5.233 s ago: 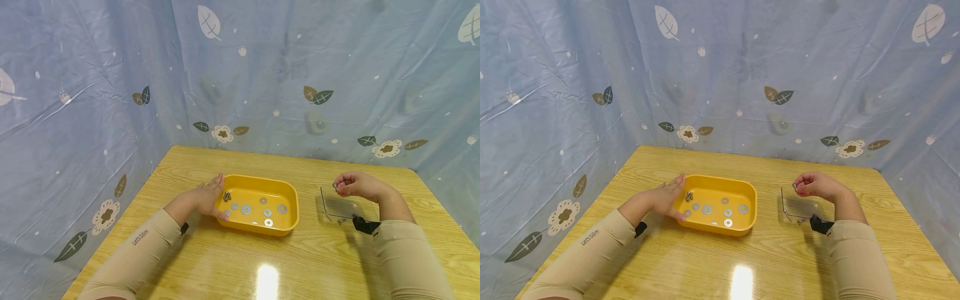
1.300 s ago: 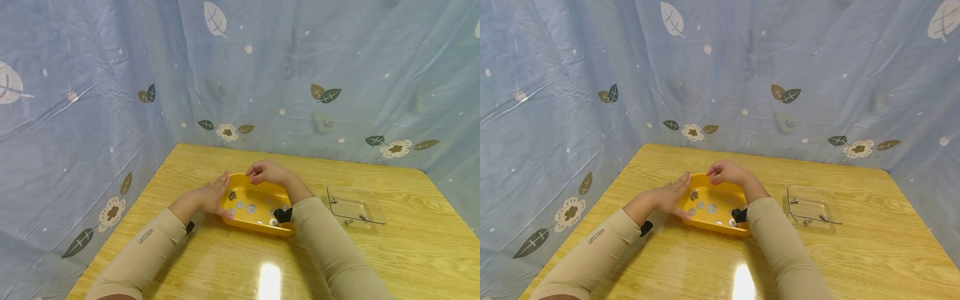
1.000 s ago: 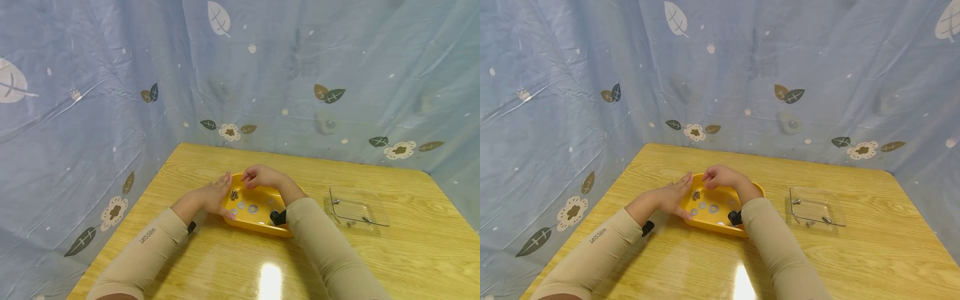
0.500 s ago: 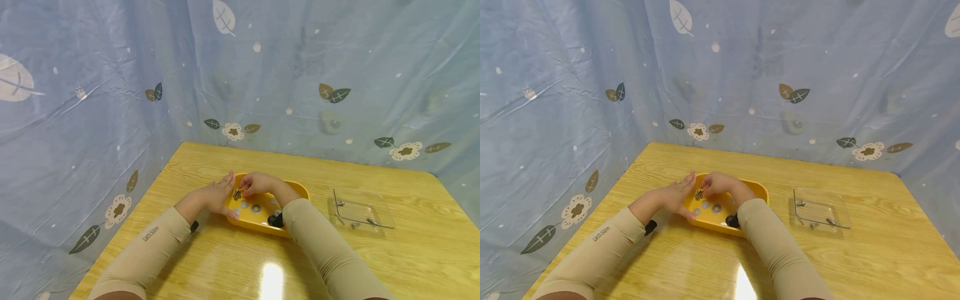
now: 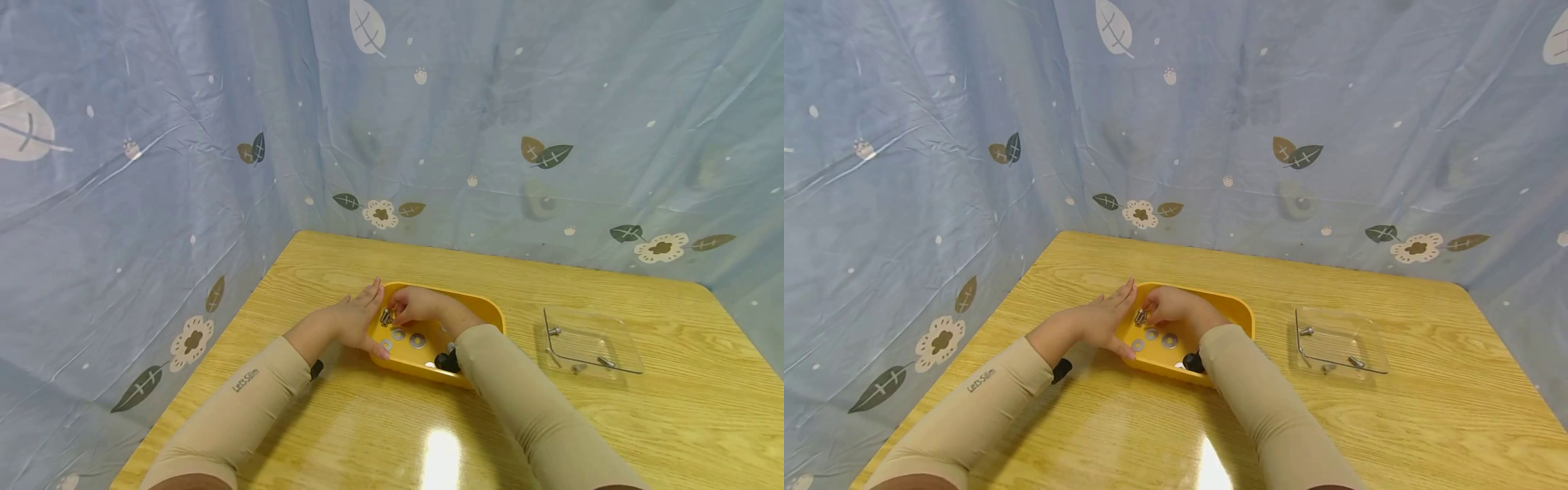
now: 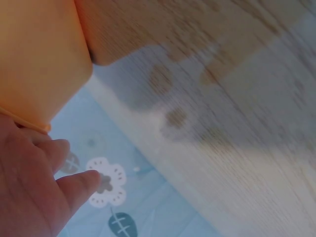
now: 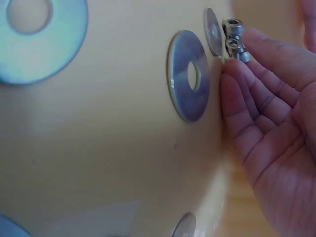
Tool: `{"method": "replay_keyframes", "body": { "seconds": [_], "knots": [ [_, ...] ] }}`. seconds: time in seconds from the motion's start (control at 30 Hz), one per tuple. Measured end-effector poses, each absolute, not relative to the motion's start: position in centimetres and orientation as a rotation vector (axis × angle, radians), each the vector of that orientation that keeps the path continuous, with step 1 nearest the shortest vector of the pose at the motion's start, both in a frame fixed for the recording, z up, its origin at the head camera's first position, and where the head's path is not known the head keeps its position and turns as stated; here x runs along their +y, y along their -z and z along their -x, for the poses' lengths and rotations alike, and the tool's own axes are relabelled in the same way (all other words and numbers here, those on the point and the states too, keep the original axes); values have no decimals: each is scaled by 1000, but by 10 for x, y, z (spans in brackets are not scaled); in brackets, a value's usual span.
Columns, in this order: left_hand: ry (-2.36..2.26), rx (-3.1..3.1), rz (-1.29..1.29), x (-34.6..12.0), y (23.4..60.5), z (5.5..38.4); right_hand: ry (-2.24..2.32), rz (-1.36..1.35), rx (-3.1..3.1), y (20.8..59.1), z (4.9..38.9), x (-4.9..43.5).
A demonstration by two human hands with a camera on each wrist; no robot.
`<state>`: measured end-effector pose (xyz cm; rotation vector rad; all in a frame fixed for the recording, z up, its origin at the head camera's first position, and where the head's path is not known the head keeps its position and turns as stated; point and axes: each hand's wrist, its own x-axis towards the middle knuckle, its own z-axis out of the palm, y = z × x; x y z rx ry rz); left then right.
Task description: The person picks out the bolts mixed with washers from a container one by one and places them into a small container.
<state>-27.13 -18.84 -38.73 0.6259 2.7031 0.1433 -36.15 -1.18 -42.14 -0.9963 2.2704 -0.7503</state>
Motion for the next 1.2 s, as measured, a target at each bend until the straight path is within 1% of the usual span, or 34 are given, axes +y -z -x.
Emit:
{"method": "replay_keyframes", "body": {
  "seconds": [0.33,0.83,1.2],
  "knots": [
    [-139,2706,-635,-188,385,271,705,959,2397,423,359,-20],
    [-136,2698,-636,-187,385,270,677,949,2414,423,357,-20],
    [-143,2699,-625,-186,385,270,523,981,2547,421,356,-23]
  ]
}}
